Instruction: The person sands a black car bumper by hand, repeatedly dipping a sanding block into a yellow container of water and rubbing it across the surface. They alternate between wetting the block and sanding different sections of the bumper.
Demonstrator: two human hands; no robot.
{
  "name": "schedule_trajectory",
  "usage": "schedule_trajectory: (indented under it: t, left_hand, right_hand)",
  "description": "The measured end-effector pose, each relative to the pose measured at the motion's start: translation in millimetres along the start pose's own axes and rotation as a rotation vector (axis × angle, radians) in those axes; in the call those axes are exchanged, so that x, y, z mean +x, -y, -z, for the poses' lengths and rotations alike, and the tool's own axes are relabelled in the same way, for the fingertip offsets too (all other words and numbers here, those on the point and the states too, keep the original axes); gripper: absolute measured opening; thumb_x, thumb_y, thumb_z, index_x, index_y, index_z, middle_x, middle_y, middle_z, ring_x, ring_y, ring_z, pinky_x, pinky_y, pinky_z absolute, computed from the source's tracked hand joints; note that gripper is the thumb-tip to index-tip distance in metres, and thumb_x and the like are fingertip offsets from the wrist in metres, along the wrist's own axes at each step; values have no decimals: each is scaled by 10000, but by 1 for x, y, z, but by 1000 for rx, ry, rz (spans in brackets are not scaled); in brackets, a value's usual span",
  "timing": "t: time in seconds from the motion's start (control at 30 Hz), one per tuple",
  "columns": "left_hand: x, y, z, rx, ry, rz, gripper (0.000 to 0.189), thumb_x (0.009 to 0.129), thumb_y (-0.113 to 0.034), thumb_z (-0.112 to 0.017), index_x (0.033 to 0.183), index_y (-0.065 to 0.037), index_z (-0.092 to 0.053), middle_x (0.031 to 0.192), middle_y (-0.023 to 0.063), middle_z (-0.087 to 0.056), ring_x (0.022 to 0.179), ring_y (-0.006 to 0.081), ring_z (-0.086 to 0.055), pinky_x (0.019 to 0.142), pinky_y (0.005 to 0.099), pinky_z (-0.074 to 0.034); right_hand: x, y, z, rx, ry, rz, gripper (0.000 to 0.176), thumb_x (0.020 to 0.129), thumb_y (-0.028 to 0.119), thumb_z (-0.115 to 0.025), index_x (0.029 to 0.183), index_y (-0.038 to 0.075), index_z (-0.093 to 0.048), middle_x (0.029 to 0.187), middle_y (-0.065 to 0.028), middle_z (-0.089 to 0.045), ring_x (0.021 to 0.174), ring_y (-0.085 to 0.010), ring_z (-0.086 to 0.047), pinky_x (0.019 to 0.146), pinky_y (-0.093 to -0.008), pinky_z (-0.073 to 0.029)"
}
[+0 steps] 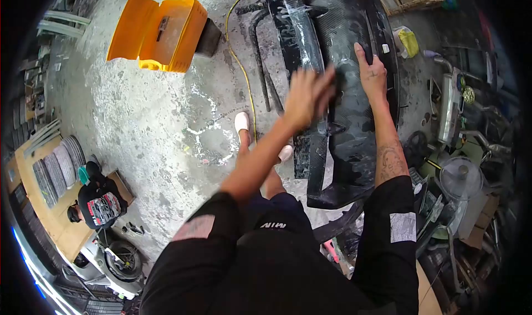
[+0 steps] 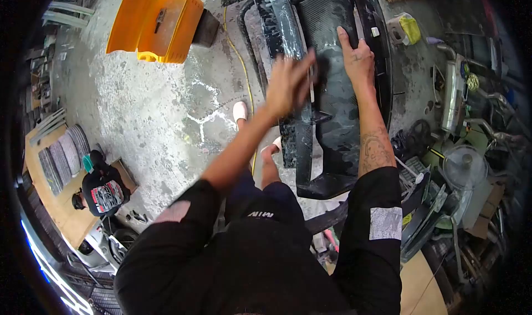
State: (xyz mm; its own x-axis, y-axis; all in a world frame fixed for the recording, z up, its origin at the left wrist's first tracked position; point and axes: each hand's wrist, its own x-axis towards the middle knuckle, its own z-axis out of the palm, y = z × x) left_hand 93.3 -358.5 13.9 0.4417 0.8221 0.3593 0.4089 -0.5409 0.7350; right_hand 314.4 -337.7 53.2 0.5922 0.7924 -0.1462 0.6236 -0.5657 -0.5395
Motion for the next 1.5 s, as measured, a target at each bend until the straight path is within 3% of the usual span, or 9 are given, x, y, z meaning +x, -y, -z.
schedule_trajectory:
  t: [0.13, 0.33, 0.57, 0.73, 0.83, 0.97, 1.23, 1.43, 1.5]
  left_hand:
    - [150, 82, 5, 47, -403, -49, 572, 858, -172, -781, 1401, -112, -611, 1079, 215, -587, 939, 407, -550, 843, 497, -453]
    - [-60, -37, -12, -99, 25, -50, 692, 840, -192, -822, 1488, -169, -579, 1091, 176, -608, 948, 356, -570, 846, 450, -448]
    - [128, 67, -15, -12, -433, -122, 536, 869, -193, -770, 1373, -93, -617, 1065, 204, -586, 928, 395, -557, 807, 468, -455]
    - [-92, -42, -15, -71, -24, 7, 710, 812, -150, -819, 1484, -137, -587, 1056, 158, -581, 924, 345, -549, 840, 484, -461]
    - [-39, -21, -2, 31, 4, -22, 633, 864, -196, -783, 1463, -138, -585, 1030, 159, -558, 953, 361, -549, 852, 473, -453]
    - [130, 87, -5, 37, -441, 39, 540, 864, -178, -766, 1377, -86, -624, 1032, 228, -570, 951, 421, -542, 831, 513, -451]
    - [-45, -17, -5, 9, 35, -16, 704, 882, -217, -779, 1528, -140, -509, 1081, 153, -555, 966, 362, -526, 826, 450, -444]
    - [108, 82, 2, 99, -630, 194, 429, 875, -230, -771, 1255, -40, -714, 978, 249, -596, 910, 410, -560, 796, 485, -443]
    - [28, 26, -3, 32, -391, 221, 489, 865, -159, -786, 1334, -66, -683, 1074, 244, -601, 941, 404, -567, 840, 479, -461]
  right_hand:
    - [5, -6, -2, -57, -12, 20, 977, 883, 800, -571, 1138, -137, -676, 1099, -423, -659, 1155, -543, -620, 989, -531, -500]
    - [6, -11, -3, -33, -20, 30, 943, 895, 781, -575, 1158, -118, -682, 1136, -392, -667, 1186, -515, -619, 1007, -498, -492]
    - [-3, -6, -2, -52, -34, 14, 998, 876, 812, -561, 1182, -131, -671, 1153, -408, -660, 1200, -528, -613, 1019, -511, -493]
    - [1, -8, -2, -42, 0, 2, 981, 900, 777, -570, 1225, -145, -650, 1215, -389, -647, 1252, -500, -586, 1043, -466, -473]
    - [-4, -4, 2, -39, 5, 6, 971, 903, 770, -574, 1219, -145, -652, 1210, -388, -649, 1249, -497, -591, 1037, -468, -477]
    - [3, -5, -1, -29, -22, 38, 1000, 867, 814, -575, 1169, -134, -679, 1135, -416, -656, 1170, -536, -618, 1009, -514, -495]
    - [-1, 3, 3, -6, 5, 12, 1042, 871, 807, -578, 1206, -178, -641, 1162, -433, -638, 1227, -538, -584, 1033, -503, -482]
    - [-2, -7, -3, -66, -49, 3, 1006, 880, 805, -564, 1203, -142, -663, 1149, -417, -653, 1206, -542, -594, 1029, -513, -479]
    - [4, -2, -2, -49, -35, 36, 1005, 881, 804, -564, 1202, -142, -663, 1150, -417, -653, 1205, -540, -597, 1030, -511, -480]
